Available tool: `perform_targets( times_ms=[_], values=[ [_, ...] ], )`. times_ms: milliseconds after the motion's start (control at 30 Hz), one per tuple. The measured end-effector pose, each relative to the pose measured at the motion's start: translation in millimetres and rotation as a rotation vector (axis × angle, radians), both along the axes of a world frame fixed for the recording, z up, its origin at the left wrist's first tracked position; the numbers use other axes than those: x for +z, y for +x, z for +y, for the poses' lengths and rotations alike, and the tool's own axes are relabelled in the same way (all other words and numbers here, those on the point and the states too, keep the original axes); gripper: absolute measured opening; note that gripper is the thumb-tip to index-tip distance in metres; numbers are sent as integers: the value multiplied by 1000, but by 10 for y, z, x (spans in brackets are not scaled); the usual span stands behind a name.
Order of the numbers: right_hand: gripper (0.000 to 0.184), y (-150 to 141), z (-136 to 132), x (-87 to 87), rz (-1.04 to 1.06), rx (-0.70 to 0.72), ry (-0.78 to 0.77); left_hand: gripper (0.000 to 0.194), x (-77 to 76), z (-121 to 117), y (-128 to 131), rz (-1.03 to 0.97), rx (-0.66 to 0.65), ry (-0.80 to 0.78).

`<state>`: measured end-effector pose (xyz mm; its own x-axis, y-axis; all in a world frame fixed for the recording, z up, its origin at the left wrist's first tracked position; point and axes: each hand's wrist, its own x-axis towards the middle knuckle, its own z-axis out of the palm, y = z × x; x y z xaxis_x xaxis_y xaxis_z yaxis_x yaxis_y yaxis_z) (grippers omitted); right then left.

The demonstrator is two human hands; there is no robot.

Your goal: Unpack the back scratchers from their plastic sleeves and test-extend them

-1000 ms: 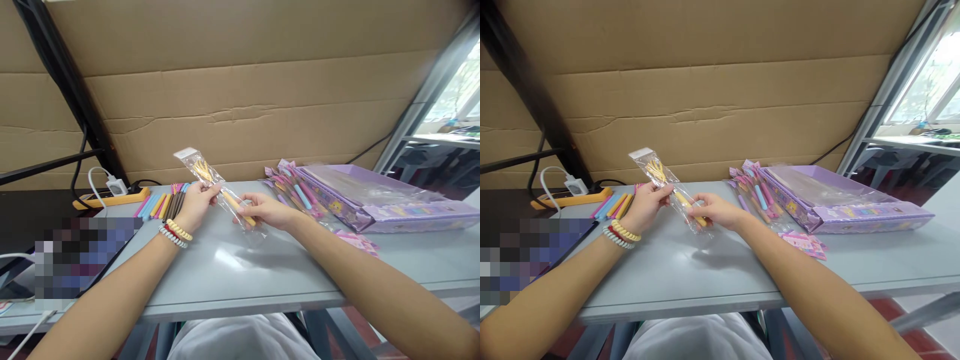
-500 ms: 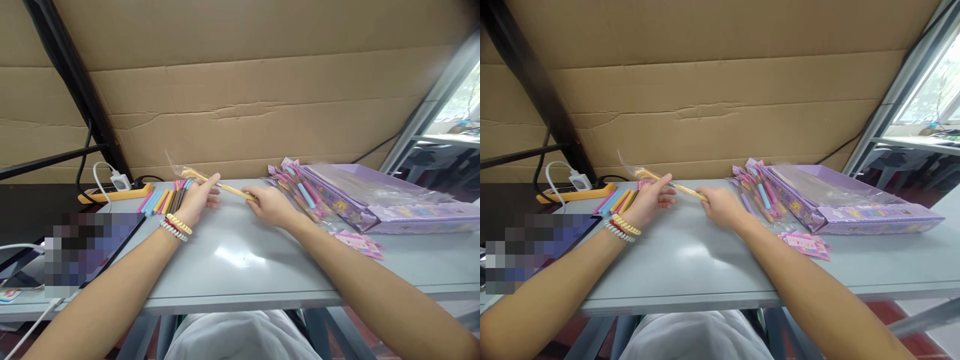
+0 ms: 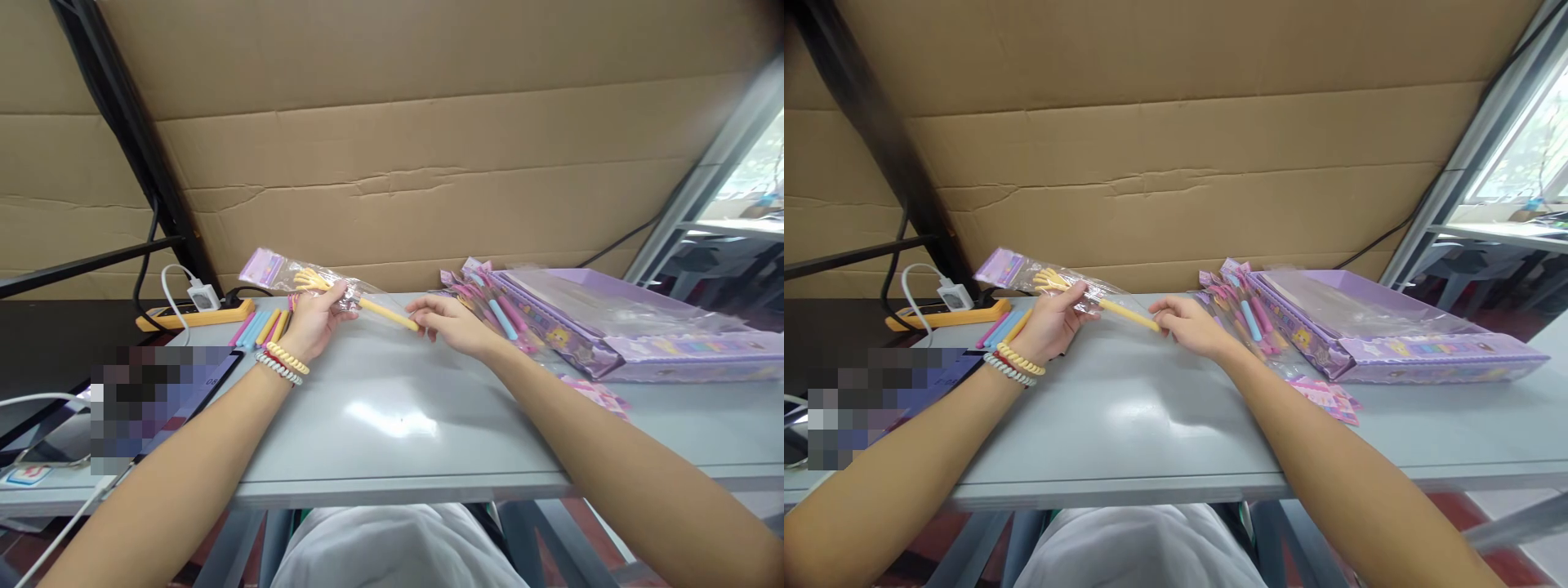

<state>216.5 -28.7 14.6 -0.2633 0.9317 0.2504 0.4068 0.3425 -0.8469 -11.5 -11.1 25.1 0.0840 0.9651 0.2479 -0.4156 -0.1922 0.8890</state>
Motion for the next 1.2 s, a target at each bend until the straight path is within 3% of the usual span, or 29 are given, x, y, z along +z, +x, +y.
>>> perform_targets(
  times_ms=[133,400,600,700,833,1000,1100,1200],
  values=[
    [24,7,13,-13,54,70,-132,33,-11,20,-6,-37,36,56],
    [23,22,-9,-32,-110,128,-28,32,-4,26,20,-83,120,40],
    [34,6,-15,-18,-188,122,26,34,-14,-15,24,1,-3,25],
    [35,30,10,-20,-229,136,26,36,6,-28,17,11,4,14],
    [31,85,31,21,-308,99,-1,35,64,9,-29,-68,132,-14],
    [26,199,63,81,-290,25,5,17,147,131,-193,-203,344,10],
    [30,294,126,75,-100,-66,17,10,198,217,-376,-267,512,8],
    [36,388,183,105,263,-254,62,10,245,275,-569,-294,662,-26]
  ],
)
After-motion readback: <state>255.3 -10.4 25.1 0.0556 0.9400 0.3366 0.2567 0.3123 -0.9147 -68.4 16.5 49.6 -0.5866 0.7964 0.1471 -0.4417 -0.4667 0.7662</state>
